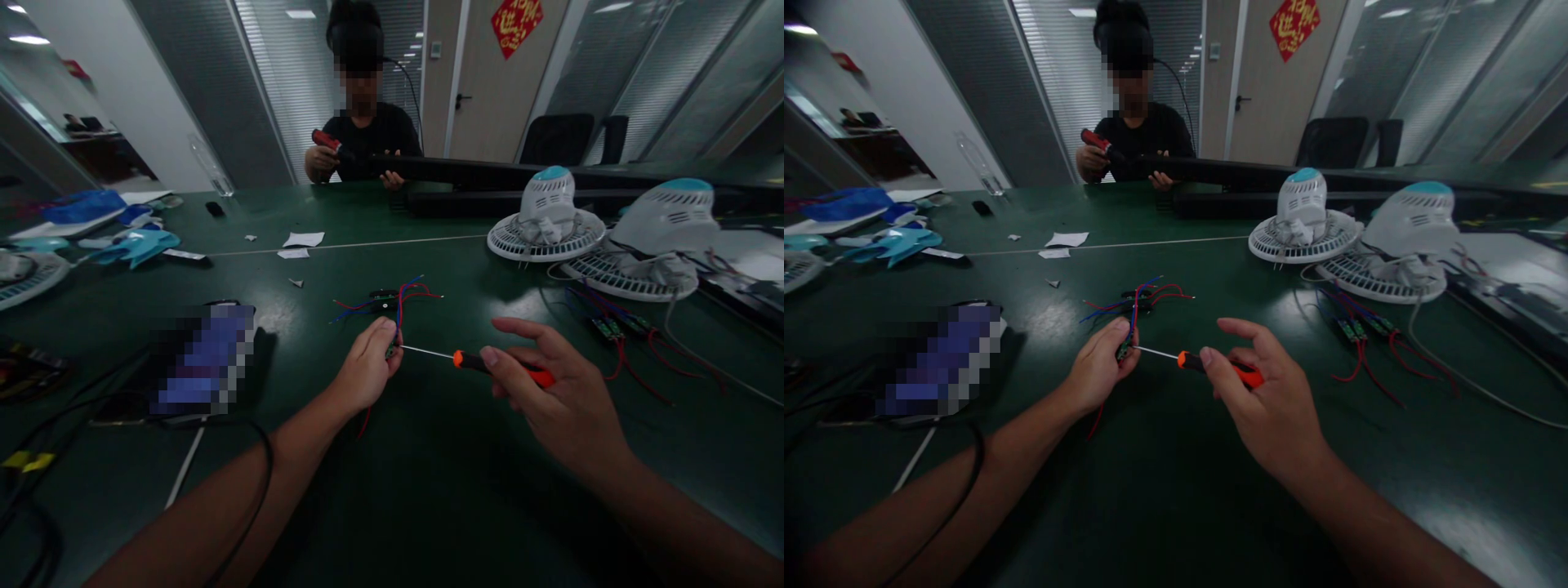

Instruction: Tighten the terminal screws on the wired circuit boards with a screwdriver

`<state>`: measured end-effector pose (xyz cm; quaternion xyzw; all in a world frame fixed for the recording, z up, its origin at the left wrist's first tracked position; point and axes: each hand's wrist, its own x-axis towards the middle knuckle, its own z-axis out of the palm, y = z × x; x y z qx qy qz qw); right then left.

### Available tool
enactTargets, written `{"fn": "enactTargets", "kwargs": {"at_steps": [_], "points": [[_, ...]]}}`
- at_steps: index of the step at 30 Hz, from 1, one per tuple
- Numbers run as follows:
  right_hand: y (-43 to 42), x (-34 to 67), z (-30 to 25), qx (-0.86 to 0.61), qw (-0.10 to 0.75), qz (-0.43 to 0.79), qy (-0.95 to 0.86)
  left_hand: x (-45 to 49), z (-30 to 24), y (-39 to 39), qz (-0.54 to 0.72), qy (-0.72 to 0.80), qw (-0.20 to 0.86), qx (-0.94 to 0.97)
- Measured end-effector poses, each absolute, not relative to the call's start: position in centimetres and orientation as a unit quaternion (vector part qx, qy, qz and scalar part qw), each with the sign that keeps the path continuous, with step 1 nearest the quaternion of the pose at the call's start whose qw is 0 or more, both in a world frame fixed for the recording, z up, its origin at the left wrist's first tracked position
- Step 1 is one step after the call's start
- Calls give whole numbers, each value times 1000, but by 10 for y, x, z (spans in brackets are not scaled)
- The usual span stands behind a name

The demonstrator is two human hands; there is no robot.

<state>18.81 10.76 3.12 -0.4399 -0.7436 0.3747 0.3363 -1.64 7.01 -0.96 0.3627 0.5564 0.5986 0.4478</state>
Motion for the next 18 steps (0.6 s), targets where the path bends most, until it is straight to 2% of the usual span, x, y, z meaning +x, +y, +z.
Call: {"fn": "enactTargets", "kwargs": {"at_steps": [18], "points": [[110, 191, 30, -455, 311, 390, -738, -17, -9, 70, 586, 568, 425, 392]]}}
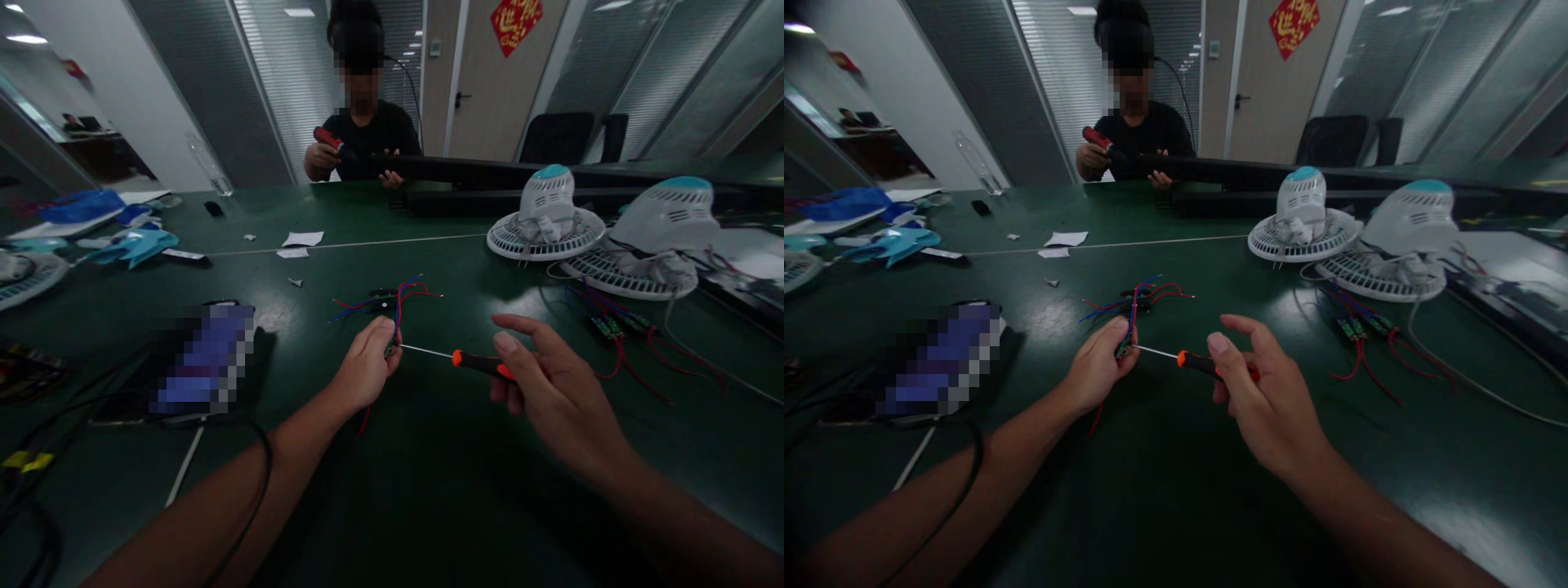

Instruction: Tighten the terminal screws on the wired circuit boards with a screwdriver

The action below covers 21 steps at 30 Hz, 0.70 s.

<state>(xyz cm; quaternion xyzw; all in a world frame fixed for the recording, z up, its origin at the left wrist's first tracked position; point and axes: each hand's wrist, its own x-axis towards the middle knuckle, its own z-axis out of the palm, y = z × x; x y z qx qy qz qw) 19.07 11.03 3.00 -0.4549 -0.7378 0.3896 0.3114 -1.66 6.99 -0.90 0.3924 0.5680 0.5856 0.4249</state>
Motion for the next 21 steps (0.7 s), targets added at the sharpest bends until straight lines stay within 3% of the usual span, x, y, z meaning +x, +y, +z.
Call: {"fn": "enactTargets", "kwargs": {"at_steps": [21], "points": [[108, 186, 34, -447, 353, 374, -732, -16, -8, 70, 596, 558, 440, 373]]}}
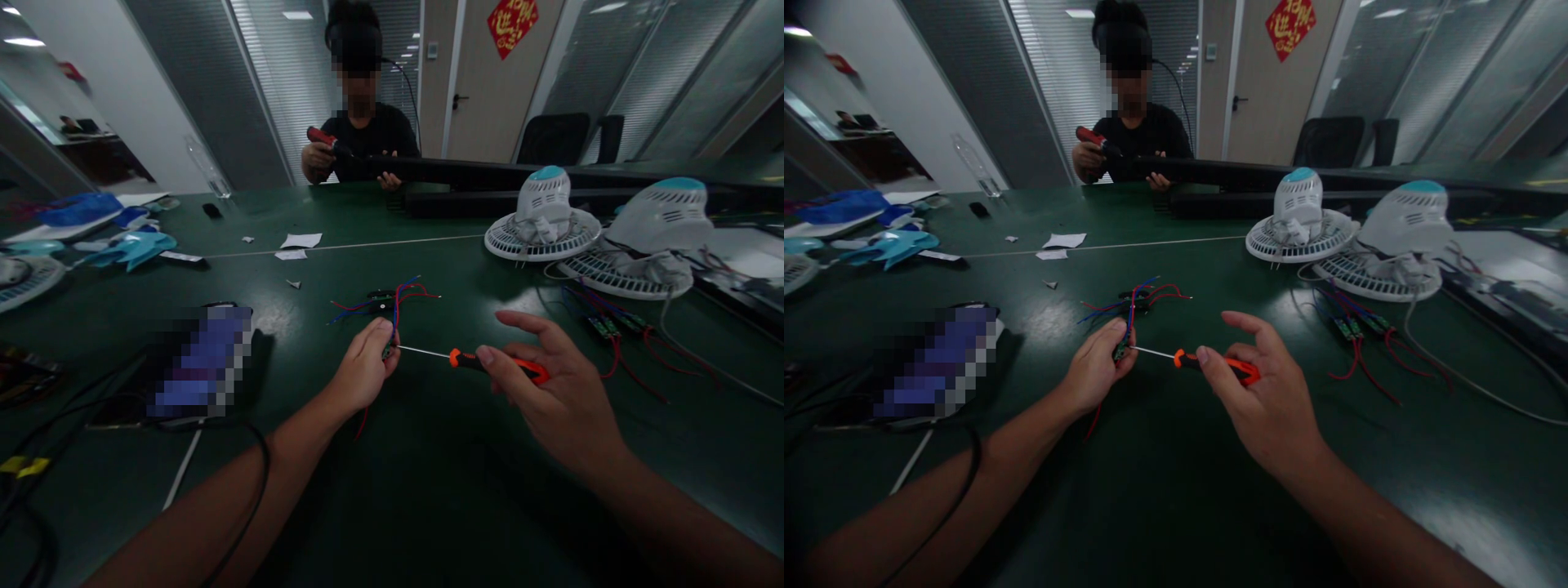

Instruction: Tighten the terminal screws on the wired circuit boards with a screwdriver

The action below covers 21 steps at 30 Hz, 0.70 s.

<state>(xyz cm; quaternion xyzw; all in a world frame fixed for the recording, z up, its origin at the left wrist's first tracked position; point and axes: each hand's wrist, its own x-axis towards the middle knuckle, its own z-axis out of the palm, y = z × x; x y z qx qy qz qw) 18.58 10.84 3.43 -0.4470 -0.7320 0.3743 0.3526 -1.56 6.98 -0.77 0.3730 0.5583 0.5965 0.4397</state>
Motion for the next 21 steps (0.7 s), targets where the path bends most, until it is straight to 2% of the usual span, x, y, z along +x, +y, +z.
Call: {"fn": "enactTargets", "kwargs": {"at_steps": [6, 15, 21], "points": [[107, 187, 31, -445, 362, 385, -723, -16, -9, 70, 600, 557, 441, 369], [110, 189, 31, -450, 319, 393, -736, -14, -5, 70, 593, 568, 435, 371], [109, 188, 32, -445, 322, 391, -739, -14, -4, 69, 598, 564, 440, 361]]}}
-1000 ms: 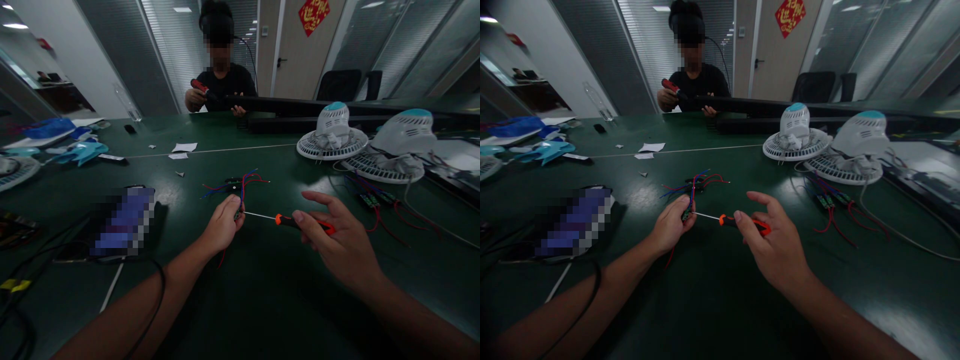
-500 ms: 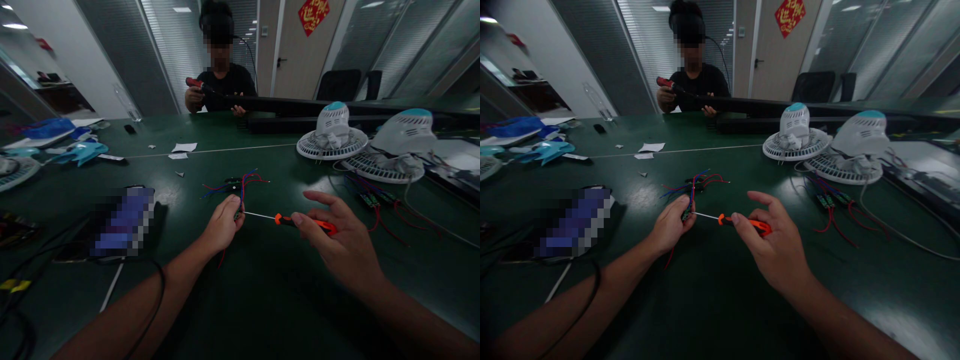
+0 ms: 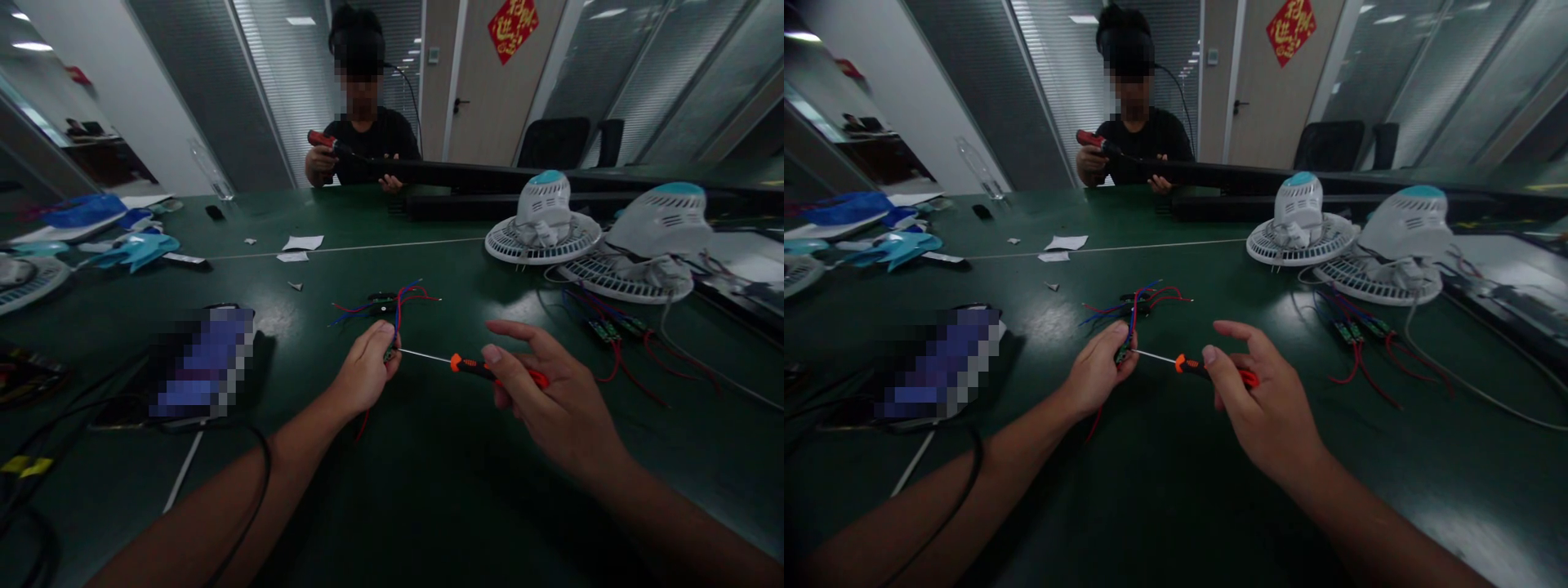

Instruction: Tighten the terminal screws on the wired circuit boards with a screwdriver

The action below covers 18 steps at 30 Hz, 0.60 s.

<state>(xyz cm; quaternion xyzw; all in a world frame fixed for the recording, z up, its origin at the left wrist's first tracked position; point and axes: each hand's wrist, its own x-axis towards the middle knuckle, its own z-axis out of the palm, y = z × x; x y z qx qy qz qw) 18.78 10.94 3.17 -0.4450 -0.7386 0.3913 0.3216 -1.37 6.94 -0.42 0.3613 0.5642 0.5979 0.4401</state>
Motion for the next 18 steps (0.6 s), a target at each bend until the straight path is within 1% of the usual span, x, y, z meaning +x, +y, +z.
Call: {"fn": "enactTargets", "kwargs": {"at_steps": [12, 18], "points": [[108, 186, 32, -444, 346, 386, -731, -16, -8, 70, 601, 554, 454, 354], [109, 188, 31, -446, 333, 390, -734, -14, -4, 69, 592, 568, 439, 365]]}}
